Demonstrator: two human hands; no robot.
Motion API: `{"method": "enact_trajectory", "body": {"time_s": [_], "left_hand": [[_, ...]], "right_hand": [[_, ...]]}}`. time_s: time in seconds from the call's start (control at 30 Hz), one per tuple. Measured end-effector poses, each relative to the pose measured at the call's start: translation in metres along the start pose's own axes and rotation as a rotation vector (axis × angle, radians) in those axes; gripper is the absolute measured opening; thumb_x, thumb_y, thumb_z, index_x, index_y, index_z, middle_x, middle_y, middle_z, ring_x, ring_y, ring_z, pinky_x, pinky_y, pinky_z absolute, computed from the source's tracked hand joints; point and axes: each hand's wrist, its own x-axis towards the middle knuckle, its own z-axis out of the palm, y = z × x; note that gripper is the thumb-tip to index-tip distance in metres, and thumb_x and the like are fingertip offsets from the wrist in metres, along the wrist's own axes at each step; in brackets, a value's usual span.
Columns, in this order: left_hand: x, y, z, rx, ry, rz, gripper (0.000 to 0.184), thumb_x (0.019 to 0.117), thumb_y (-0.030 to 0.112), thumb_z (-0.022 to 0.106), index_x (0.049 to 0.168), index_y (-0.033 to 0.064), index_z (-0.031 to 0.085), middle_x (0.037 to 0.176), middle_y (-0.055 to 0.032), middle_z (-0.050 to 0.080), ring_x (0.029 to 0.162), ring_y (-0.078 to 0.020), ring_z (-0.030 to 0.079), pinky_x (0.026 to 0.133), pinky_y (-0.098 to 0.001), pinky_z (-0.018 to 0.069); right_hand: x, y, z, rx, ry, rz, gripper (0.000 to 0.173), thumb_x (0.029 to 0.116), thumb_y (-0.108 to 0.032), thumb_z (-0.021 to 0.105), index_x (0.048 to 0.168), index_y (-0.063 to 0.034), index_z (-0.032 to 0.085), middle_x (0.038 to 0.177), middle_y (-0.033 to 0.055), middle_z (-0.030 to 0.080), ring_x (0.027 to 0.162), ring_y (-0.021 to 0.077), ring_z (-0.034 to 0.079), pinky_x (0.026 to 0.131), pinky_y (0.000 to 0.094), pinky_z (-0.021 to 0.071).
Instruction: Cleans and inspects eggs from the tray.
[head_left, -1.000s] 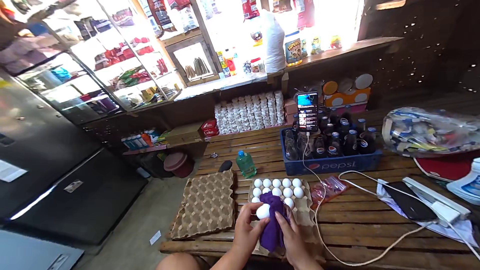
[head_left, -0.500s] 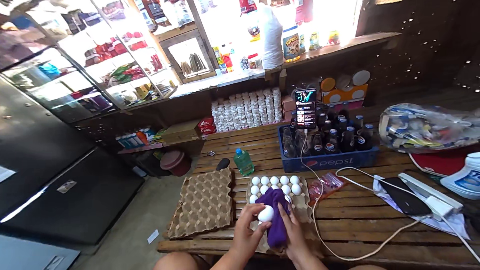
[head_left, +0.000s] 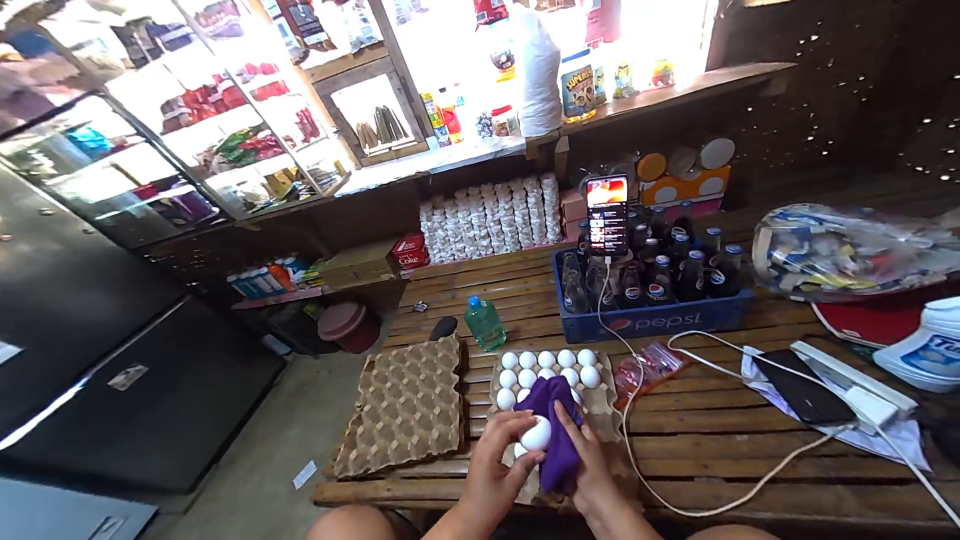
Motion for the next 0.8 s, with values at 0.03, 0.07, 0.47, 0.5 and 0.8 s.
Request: {"method": "enact_trajectory", "body": {"time_s": [0.03, 0.07, 0.47, 0.5, 0.8], "left_hand": [[0.001, 0.0, -0.001, 0.003, 0.011, -0.007, 0.037, 0.0907, 0.019, 0.077, 0.125, 0.0085, 0.067, 0.129, -0.0116, 0.065, 0.114, -0.017, 0.067, 0.091, -0.0316, 0.0601], [0.003, 0.0, -0.002, 0.009, 0.029, -0.022, 0.037, 0.0903, 0.019, 0.077, 0.124, 0.007, 0.068, 0.128, -0.0119, 0.066, 0.112, -0.0168, 0.067, 0.09, -0.0316, 0.0606], [0.004, 0.003, -0.004, 0.111, -0.107, 0.083, 0.03, 0.0947, 0.016, 0.071, 0.124, 0.0101, 0.069, 0.134, -0.01, 0.064, 0.127, -0.0172, 0.06, 0.108, -0.0347, 0.0507], [0.005, 0.002, -0.004, 0.117, -0.105, 0.089, 0.03, 0.0946, 0.015, 0.071, 0.124, 0.01, 0.069, 0.135, -0.0101, 0.064, 0.128, -0.0172, 0.06, 0.108, -0.0347, 0.0504], [0.008, -0.004, -0.008, 0.199, -0.064, 0.071, 0.033, 0.0938, 0.02, 0.072, 0.126, 0.0135, 0.069, 0.134, -0.0081, 0.065, 0.126, -0.0179, 0.059, 0.107, -0.0367, 0.0499]], "right_hand": [[-0.002, 0.0, 0.002, -0.014, -0.006, -0.007, 0.052, 0.1039, -0.026, 0.055, 0.147, -0.0009, 0.04, 0.117, 0.0136, 0.068, 0.099, 0.0159, 0.07, 0.086, 0.0339, 0.0602], [-0.005, 0.0, 0.004, -0.03, -0.025, -0.014, 0.055, 0.1026, -0.026, 0.057, 0.147, -0.0012, 0.038, 0.118, 0.0133, 0.068, 0.1, 0.0155, 0.07, 0.087, 0.0337, 0.06], [0.004, -0.001, -0.002, 0.088, 0.007, 0.093, 0.046, 0.1045, -0.025, 0.054, 0.143, -0.0027, 0.043, 0.107, 0.0135, 0.07, 0.092, 0.0185, 0.072, 0.079, 0.0358, 0.0614], [0.002, -0.001, -0.001, 0.089, 0.011, 0.105, 0.045, 0.105, -0.025, 0.053, 0.143, -0.0028, 0.044, 0.107, 0.0132, 0.071, 0.092, 0.0185, 0.072, 0.08, 0.0359, 0.0613], [-0.002, 0.002, 0.004, 0.169, -0.088, 0.182, 0.048, 0.0995, -0.025, 0.06, 0.14, -0.0055, 0.044, 0.102, 0.0121, 0.071, 0.088, 0.019, 0.072, 0.078, 0.0361, 0.0619]]}}
